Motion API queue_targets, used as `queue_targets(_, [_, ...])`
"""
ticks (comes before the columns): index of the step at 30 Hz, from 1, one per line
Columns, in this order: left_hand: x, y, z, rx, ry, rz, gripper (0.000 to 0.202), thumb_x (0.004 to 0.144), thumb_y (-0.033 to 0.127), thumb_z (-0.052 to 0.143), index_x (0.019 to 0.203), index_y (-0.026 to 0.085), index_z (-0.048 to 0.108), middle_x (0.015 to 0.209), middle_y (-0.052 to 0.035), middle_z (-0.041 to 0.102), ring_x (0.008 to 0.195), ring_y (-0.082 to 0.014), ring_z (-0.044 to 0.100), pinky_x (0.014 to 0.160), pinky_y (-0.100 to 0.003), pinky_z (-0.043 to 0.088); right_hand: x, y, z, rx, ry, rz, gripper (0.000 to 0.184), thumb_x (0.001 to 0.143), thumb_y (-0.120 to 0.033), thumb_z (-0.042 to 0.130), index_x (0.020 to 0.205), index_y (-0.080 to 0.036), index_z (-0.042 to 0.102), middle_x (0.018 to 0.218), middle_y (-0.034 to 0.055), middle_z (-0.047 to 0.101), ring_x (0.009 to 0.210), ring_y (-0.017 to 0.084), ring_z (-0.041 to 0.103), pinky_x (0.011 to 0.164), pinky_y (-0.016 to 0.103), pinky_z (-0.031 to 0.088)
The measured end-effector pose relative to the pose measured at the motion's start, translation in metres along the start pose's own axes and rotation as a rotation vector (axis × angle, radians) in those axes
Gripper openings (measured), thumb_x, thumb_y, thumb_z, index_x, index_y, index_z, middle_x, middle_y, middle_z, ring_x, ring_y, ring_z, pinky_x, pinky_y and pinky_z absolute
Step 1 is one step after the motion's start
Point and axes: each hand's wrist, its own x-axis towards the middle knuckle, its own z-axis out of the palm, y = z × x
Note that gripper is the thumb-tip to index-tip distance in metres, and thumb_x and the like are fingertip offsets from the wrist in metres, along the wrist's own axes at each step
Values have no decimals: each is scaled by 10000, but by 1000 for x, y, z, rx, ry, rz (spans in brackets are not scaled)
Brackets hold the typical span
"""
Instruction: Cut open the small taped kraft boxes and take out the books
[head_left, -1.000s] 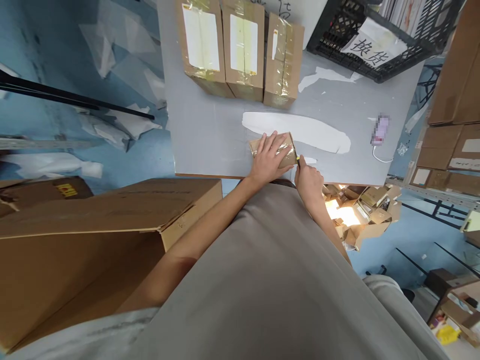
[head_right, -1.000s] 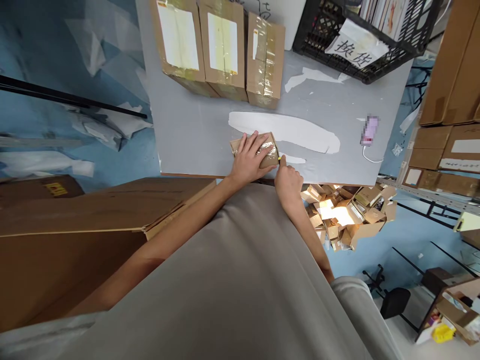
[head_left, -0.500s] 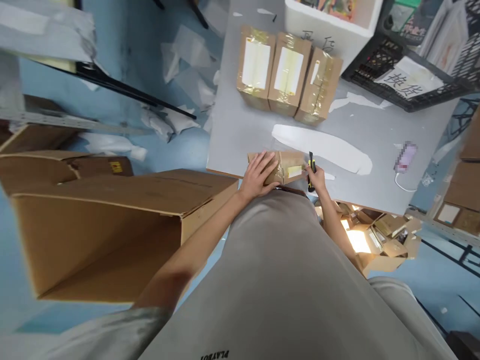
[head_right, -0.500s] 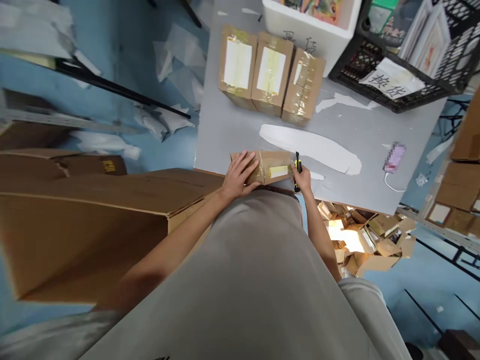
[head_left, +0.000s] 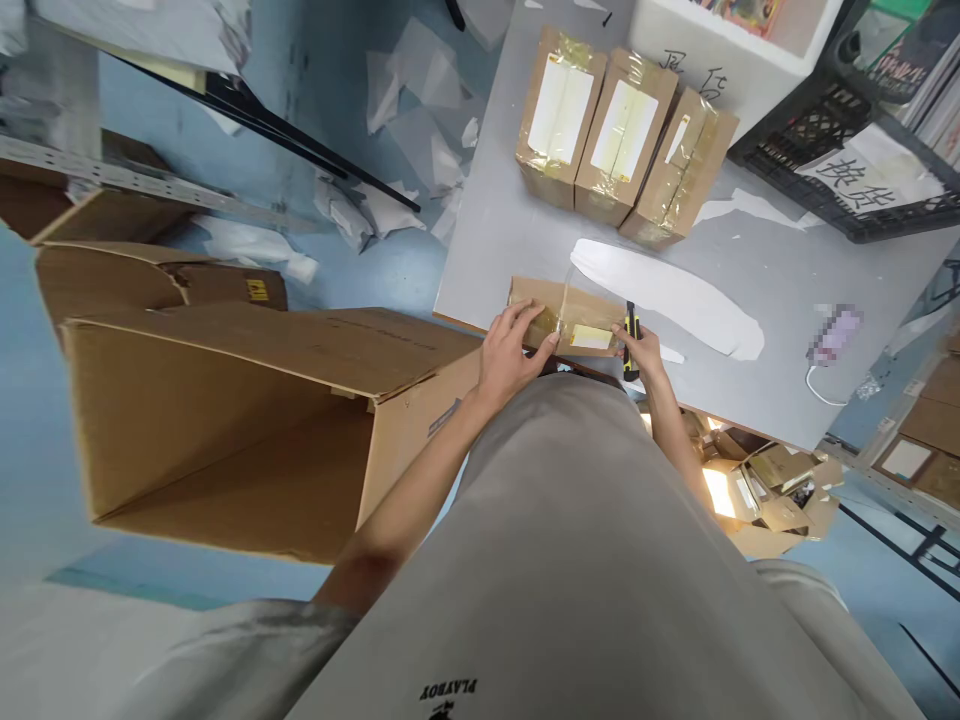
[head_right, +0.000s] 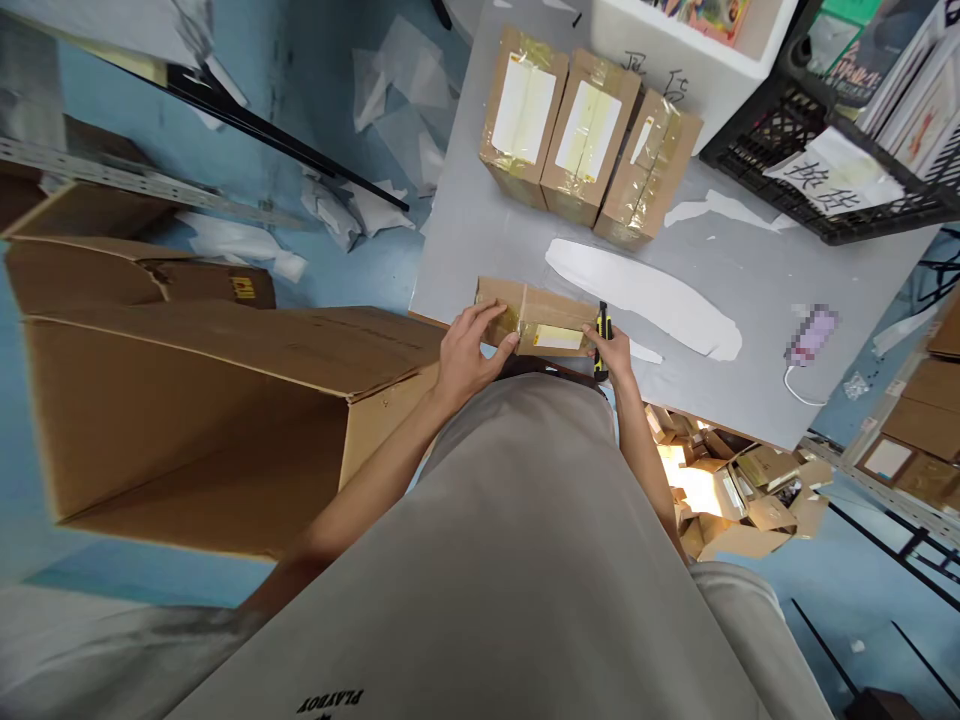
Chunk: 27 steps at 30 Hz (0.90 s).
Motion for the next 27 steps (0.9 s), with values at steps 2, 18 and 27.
queue_targets(2, [7,-5,5,-58,-9,-46,504,1073,531,692,1514,289,717,1590,-147,710,1472,-335,694,1225,-512,614,-6,0,-2,-7,45,-20,556,746,-649,970,870,-268,584,638,-81,591,550,160,629,524,282,502])
queue_targets(18, [33,-42,52,-214,-25,-475,282,989,426,771,1174,220,719,1346,-116,821,1002,-225,808,1001,-390,658,21,41,-52,-624,551,-21,431,1052,-168,497,1448,-51,619,1502,329,619,1261,363,736,1098,458,544])
queue_targets(27, [35,-32,46,-440,-10,-636,236,961,405,811,1048,215,700,1211,-97,815,1075,-257,801,748,-337,709,12,35,-28,-235,310,-284,335,1077,-477,557,1113,-185,718,1065,138,802,1026,286,741,1006,425,593])
